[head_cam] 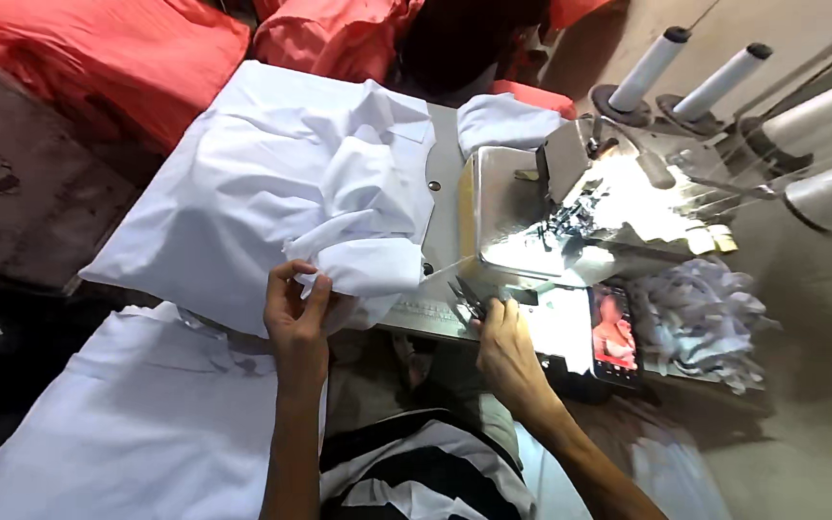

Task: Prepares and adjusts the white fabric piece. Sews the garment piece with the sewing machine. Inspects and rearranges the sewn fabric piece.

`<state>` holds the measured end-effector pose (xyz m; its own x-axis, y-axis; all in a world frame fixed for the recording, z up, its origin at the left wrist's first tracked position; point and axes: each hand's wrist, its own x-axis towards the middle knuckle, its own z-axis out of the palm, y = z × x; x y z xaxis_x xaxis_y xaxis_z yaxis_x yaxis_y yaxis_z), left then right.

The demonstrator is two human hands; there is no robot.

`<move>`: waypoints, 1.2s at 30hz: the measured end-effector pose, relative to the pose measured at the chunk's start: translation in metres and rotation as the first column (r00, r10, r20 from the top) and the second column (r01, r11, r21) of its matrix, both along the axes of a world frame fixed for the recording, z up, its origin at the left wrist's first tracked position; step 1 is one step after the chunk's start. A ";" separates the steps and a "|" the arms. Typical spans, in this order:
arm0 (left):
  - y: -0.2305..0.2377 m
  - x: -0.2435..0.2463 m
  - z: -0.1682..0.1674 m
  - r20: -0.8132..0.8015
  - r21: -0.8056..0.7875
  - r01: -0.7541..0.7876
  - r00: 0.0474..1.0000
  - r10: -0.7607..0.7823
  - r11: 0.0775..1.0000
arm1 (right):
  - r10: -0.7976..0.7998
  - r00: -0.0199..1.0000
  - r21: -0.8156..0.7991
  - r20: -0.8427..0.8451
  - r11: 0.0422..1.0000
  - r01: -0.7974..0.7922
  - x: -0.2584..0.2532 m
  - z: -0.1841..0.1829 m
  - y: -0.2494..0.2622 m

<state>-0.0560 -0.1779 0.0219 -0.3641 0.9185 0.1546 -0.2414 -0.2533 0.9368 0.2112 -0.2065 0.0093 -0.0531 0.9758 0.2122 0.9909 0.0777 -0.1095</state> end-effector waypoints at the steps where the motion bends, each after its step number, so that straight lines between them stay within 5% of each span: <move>1: 0.000 0.001 0.000 0.009 0.000 -0.001 1.000 0.001 1.000 | 0.017 0.998 -0.043 -0.064 0.999 -0.020 0.004 0.010 -0.006; 4: -0.001 0.002 -0.004 0.011 0.000 -0.009 1.000 0.009 1.000 | 0.079 0.911 -0.243 -0.405 0.951 -0.190 0.023 0.043 -0.018; 7: -0.003 0.003 -0.005 -0.003 -0.006 -0.011 1.000 0.011 1.000 | 0.094 0.725 -0.260 -0.682 0.896 -0.361 0.032 0.054 -0.008; 15: -0.010 -0.002 -0.008 -0.010 -0.027 -0.024 1.000 0.024 0.999 | 0.017 0.530 -0.221 -0.848 0.897 -0.383 0.014 0.045 0.040; 19: -0.014 -0.010 -0.013 0.006 -0.029 -0.003 1.000 0.003 1.000 | 0.115 0.695 -0.220 -0.710 0.901 -0.373 0.023 0.045 0.031; 22: -0.019 -0.018 -0.022 -0.037 -0.002 0.004 0.999 -0.004 1.000 | 0.223 0.924 -0.158 -0.312 0.946 -0.282 0.022 0.036 0.024; 24: -0.025 -0.021 -0.027 -0.071 -0.013 -0.031 0.997 0.030 0.999 | 0.188 0.980 -0.091 -0.069 0.977 -0.194 0.015 0.022 0.023; 27: -0.034 -0.022 -0.029 -0.042 -0.067 -0.064 0.997 0.061 0.996 | 0.144 0.986 0.011 0.089 0.989 -0.145 0.002 0.022 0.017; 30: -0.043 -0.017 -0.032 0.024 -0.116 -0.064 0.997 0.068 0.991 | 0.275 0.960 0.104 0.040 0.955 -0.278 -0.023 0.065 0.013; 36: -0.043 0.013 -0.024 0.065 -0.157 0.024 0.998 -0.014 0.987 | 0.727 0.680 0.140 -0.090 0.686 -0.714 -0.111 0.149 0.119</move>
